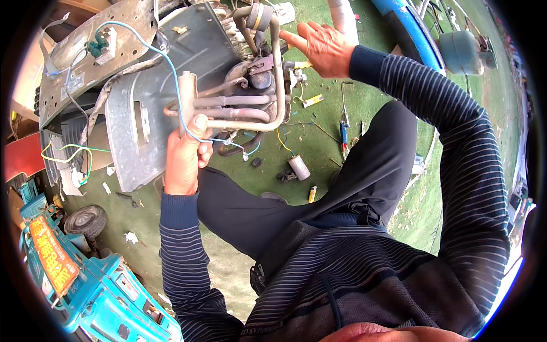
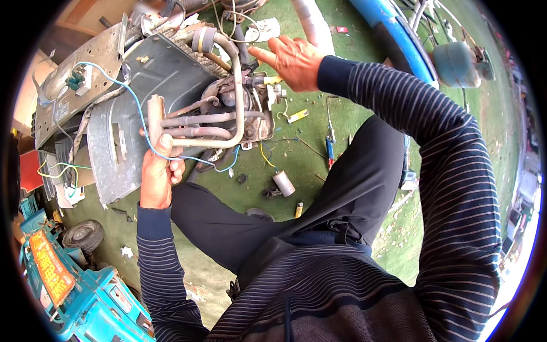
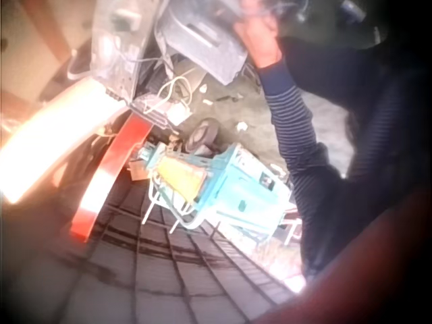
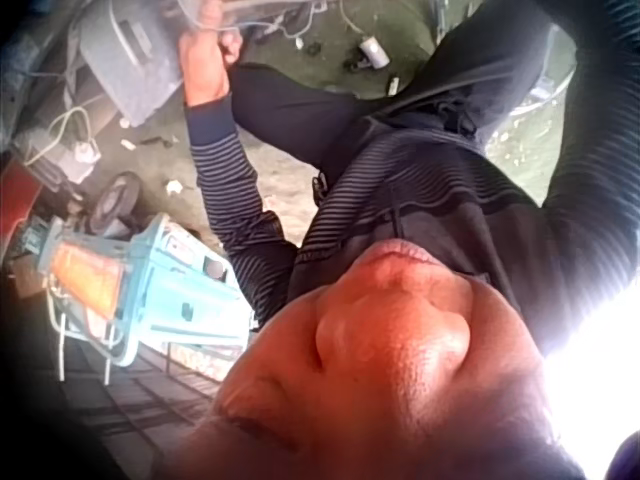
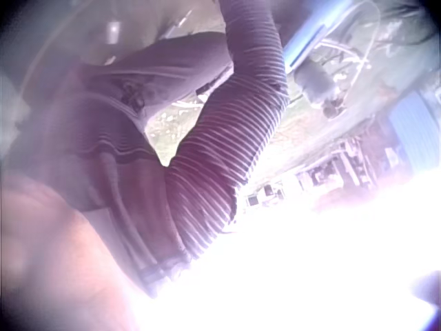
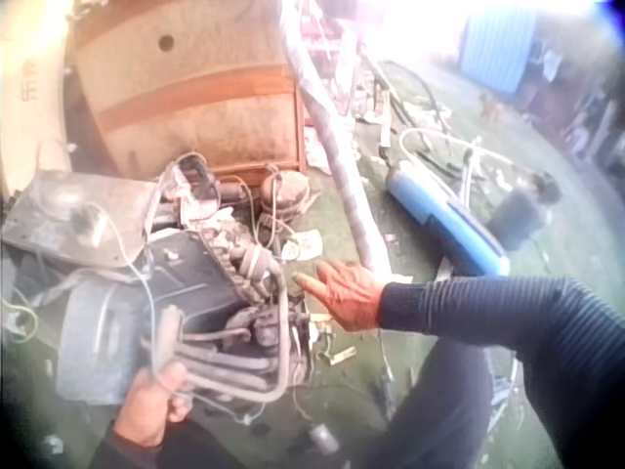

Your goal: The person is repairing a disassembled appliance, likely a washing machine, in a cluttered workshop. They use a soldering iron to heat and attach a white plastic tube to a metal manifold, and use pliers to manipulate wires and components.

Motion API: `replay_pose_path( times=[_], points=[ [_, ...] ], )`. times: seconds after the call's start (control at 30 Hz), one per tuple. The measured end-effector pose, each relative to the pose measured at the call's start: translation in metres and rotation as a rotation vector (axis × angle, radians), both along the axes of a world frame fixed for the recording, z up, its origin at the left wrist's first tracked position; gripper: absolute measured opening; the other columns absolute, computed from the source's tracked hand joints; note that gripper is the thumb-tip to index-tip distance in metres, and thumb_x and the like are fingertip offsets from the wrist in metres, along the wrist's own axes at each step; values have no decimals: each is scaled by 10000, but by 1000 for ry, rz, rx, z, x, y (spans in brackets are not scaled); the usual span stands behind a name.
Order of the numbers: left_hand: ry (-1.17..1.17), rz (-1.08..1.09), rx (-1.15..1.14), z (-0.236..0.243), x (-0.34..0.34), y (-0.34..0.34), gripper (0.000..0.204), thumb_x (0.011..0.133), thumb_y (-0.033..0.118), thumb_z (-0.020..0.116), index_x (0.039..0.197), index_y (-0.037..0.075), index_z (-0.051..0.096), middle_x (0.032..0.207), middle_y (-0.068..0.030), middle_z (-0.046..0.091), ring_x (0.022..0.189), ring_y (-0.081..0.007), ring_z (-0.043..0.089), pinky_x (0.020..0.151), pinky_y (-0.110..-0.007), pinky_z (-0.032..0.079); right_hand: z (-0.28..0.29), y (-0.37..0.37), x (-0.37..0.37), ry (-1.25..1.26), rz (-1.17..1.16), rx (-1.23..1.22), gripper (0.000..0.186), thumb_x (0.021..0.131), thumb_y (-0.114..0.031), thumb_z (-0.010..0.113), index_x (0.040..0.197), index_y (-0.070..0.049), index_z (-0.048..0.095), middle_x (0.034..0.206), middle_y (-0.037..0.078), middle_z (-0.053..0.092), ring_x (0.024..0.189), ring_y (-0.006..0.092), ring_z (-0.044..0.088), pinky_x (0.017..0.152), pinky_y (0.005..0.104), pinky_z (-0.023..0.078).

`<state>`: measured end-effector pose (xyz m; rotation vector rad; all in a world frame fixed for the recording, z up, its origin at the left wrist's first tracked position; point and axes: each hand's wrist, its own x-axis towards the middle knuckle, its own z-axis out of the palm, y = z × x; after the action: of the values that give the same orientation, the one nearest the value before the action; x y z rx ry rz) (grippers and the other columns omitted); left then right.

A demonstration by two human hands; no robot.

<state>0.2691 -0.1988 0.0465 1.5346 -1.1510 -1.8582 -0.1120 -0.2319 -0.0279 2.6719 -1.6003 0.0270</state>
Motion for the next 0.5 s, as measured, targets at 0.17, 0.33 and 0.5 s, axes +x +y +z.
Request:
replay_pose_path(
  times=[0.17,0.33,0.5],
  points=[
    [-6,43,-21,4,-9,3,465,954,517,742,886,82,590,660,45,469,542,-42,451,439,-198,283,15,55,24,11,-262,147,909,812,-43,690,1617,-47,269,1076,191,538,1010,346,615,849,483,504],
    [-5,52,-22,5,-7,4,472,954,517,741,908,68,603,680,41,479,546,-40,451,439,-195,290,18,53,24,91,-219,121,741,828,-88,693,1503,-63,390,1027,181,565,916,338,646,731,449,522],
    [-8,37,-32,5,-8,1,486,950,522,744,936,53,616,702,37,488,552,-38,451,439,-194,294,4,-19,-12,74,81,-95,588,794,-6,685,1328,-122,468,1060,133,541,1025,308,619,825,465,546]
  ],
)
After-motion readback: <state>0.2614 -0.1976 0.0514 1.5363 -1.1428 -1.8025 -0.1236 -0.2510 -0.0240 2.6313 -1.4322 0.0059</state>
